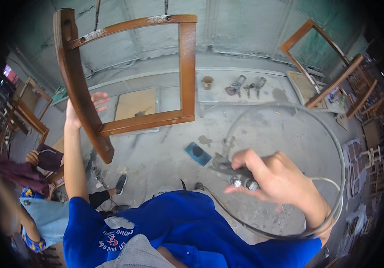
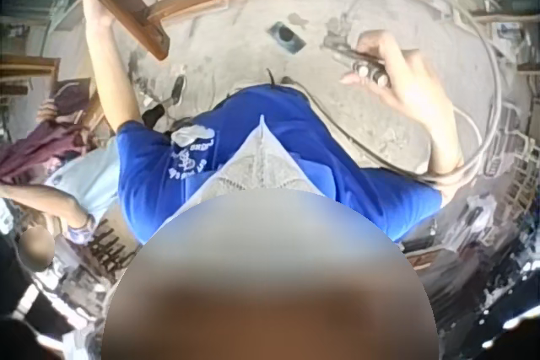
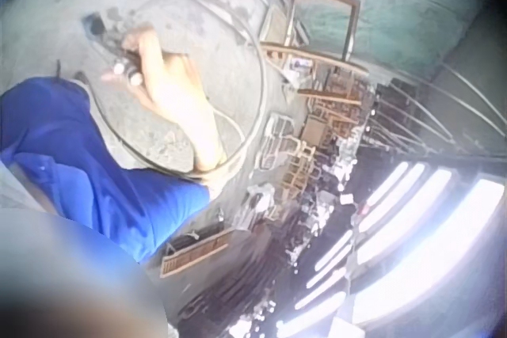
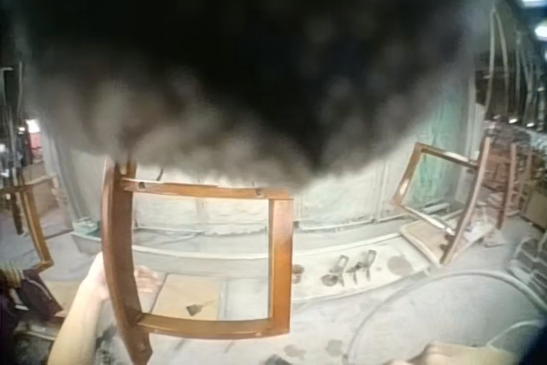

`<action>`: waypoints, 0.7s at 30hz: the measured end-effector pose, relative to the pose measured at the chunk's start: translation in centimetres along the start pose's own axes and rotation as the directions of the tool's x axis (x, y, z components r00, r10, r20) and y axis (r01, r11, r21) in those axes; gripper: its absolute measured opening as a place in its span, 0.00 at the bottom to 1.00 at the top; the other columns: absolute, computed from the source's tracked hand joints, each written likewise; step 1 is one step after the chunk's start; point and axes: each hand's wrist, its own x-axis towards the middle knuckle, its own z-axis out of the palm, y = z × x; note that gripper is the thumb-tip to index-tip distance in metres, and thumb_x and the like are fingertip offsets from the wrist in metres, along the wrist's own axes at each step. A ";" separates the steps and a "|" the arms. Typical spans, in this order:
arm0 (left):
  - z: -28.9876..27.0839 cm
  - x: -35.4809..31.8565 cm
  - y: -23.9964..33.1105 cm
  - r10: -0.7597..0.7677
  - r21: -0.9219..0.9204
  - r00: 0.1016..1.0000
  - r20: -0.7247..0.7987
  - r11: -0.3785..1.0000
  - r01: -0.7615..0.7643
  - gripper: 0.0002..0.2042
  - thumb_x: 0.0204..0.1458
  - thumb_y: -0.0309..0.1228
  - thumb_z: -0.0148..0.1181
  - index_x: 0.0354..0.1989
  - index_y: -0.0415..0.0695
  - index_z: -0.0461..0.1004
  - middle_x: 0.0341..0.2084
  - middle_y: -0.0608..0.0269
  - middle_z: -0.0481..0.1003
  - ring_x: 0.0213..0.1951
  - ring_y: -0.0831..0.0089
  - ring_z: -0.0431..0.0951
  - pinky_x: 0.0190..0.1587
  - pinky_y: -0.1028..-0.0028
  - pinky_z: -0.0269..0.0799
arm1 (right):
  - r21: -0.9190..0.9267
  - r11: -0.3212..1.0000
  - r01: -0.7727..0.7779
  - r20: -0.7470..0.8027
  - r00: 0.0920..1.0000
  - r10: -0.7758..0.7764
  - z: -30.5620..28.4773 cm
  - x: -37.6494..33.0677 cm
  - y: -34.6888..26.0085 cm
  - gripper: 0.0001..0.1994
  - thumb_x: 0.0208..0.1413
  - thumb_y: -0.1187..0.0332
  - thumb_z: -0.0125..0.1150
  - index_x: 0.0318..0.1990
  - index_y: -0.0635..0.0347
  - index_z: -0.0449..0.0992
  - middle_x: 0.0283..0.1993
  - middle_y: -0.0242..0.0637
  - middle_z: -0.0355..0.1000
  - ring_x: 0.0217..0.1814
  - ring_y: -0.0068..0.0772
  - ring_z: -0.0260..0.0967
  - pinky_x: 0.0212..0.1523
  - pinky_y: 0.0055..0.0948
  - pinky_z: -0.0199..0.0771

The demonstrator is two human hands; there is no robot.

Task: The person uses a spray gun to apply finish to a wooden chair frame, moving around the piece to cover multiple sides. Another person wipes a separate wooden frame with a cloth nearby. The camera wearer rotates the chair and continues spraying different sections.

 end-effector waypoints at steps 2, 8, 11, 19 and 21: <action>-1.1 1.2 -0.7 -0.008 -0.024 1.000 -0.004 1.000 0.008 0.30 0.69 0.49 0.44 0.40 0.30 0.82 0.60 0.26 0.74 0.63 0.31 0.74 0.63 0.44 0.75 | 0.050 0.997 -0.053 0.009 0.999 0.052 0.8 -0.6 1.6 0.30 0.48 0.55 0.85 0.48 0.59 0.70 0.36 0.41 0.79 0.32 0.45 0.82 0.31 0.34 0.77; -1.3 8.4 -2.6 -0.071 -0.053 0.997 0.001 0.996 0.071 0.37 0.71 0.55 0.40 0.50 0.24 0.79 0.61 0.26 0.73 0.64 0.27 0.72 0.64 0.43 0.75 | -0.034 0.978 -0.207 -0.385 0.906 0.178 1.6 -1.1 7.3 0.32 0.49 0.57 0.85 0.50 0.61 0.67 0.35 0.45 0.79 0.32 0.50 0.82 0.34 0.36 0.79; -1.6 11.2 -2.9 -0.127 -0.117 0.986 -0.108 0.987 0.114 0.40 0.73 0.57 0.36 0.61 0.22 0.72 0.62 0.26 0.73 0.63 0.27 0.73 0.65 0.47 0.75 | -0.053 0.963 -0.263 -0.422 0.880 0.217 2.3 -1.4 8.1 0.33 0.48 0.58 0.85 0.51 0.61 0.66 0.35 0.47 0.80 0.35 0.53 0.83 0.36 0.36 0.79; 2.6 22.5 21.4 0.668 0.934 0.723 -0.177 0.345 -0.090 0.40 0.68 0.64 0.51 0.65 0.34 0.77 0.63 0.45 0.78 0.67 0.58 0.74 0.76 0.57 0.55 | -0.150 0.860 -0.488 -0.503 0.786 0.358 0.4 -1.4 6.6 0.33 0.48 0.58 0.85 0.52 0.65 0.68 0.40 0.44 0.79 0.38 0.48 0.86 0.34 0.37 0.81; 9.0 26.5 29.5 0.823 0.895 0.547 0.153 0.119 -0.430 0.39 0.67 0.63 0.55 0.67 0.35 0.75 0.63 0.48 0.78 0.67 0.59 0.75 0.73 0.60 0.60 | -0.116 0.833 -0.541 -0.535 0.740 0.407 0.4 -1.3 6.4 0.33 0.48 0.59 0.86 0.52 0.65 0.68 0.40 0.45 0.80 0.38 0.49 0.86 0.35 0.37 0.82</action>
